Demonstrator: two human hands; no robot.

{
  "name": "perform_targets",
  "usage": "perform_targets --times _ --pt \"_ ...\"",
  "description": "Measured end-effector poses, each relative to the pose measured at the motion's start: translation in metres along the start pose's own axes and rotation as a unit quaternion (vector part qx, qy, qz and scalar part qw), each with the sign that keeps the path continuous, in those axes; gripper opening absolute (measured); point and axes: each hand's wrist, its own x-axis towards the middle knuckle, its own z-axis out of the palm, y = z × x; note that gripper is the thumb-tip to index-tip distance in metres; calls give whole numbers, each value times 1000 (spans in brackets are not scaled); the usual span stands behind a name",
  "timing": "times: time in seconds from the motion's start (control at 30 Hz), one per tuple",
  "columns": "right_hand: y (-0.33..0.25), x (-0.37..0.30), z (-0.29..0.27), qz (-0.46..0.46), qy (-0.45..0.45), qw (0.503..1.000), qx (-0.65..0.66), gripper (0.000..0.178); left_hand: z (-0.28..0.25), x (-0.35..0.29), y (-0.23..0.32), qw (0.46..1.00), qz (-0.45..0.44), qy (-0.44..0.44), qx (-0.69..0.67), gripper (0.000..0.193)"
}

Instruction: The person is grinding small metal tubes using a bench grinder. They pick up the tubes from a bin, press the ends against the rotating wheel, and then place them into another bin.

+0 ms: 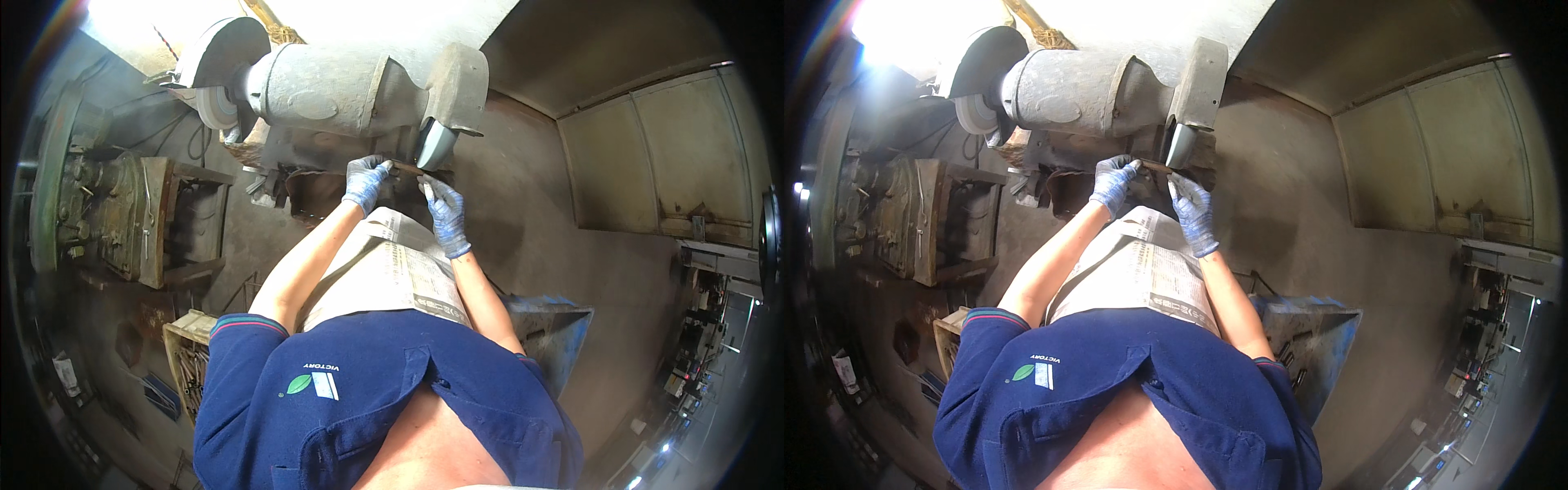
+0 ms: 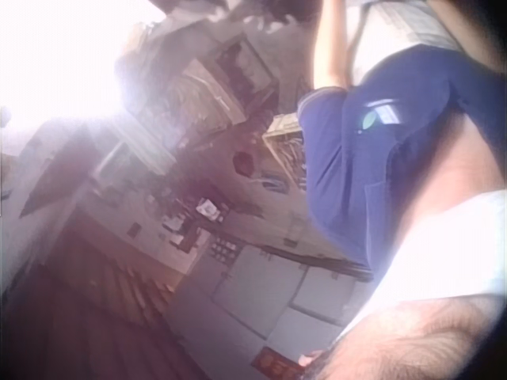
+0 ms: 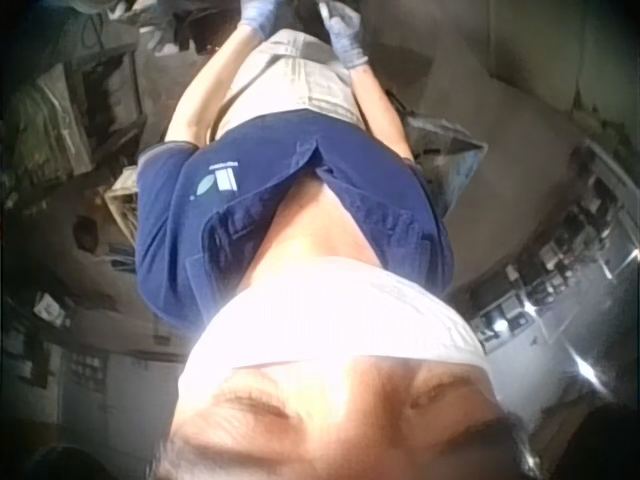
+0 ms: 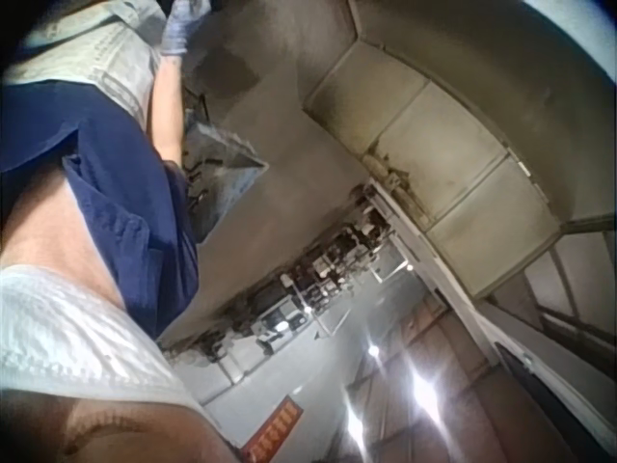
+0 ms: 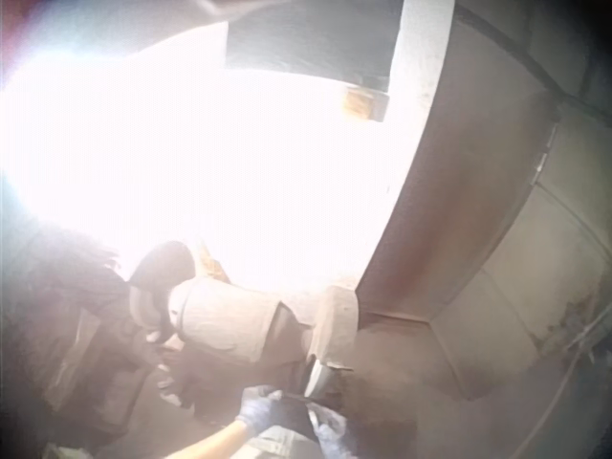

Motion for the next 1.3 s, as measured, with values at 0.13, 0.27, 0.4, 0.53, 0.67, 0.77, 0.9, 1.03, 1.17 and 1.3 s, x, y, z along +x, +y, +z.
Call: perform_targets --times 0.13,0.27,0.4,0.53,0.67,0.77,0.9,1.03,1.17,1.3 --pt "14 3 7 -17 0 1000 19 20 -18 21 -28 999 44 -10 -11 11" --pt "9 -10 5 -124 -20 990 -67 25 -34 7 -34 990 64 -76 -98 10" --pt "-47 -56 1 -183 -42 974 -130 34 -44 -38 -20 980 11 -142 -136 18" --pt "-79 -73 -9 -280 -68 926 -246 43 -40 -61 -2 983 6 -145 -112 21" --pt "-92 -79 -9 -300 -69 917 -252 46 -28 -58 1 988 11 -130 -84 21" --pt "-88 -82 -11 -278 -57 932 -223 43 -25 -61 5 983 49 -152 -94 15" --pt "-94 -82 -9 -245 -43 950 -187 36 -18 -64 7 980 74 -151 -107 11" --pt "-85 -77 -10 -203 -35 966 -155 30 -15 -59 1 982 94 -142 -82 10" --pt "-72 -71 -14 -190 -32 968 -160 29 -18 -55 -3 986 99 -131 -26 11" --pt "-66 -62 -16 -245 -31 941 -232 29 -16 -48 -4 989 59 -123 -52 11"
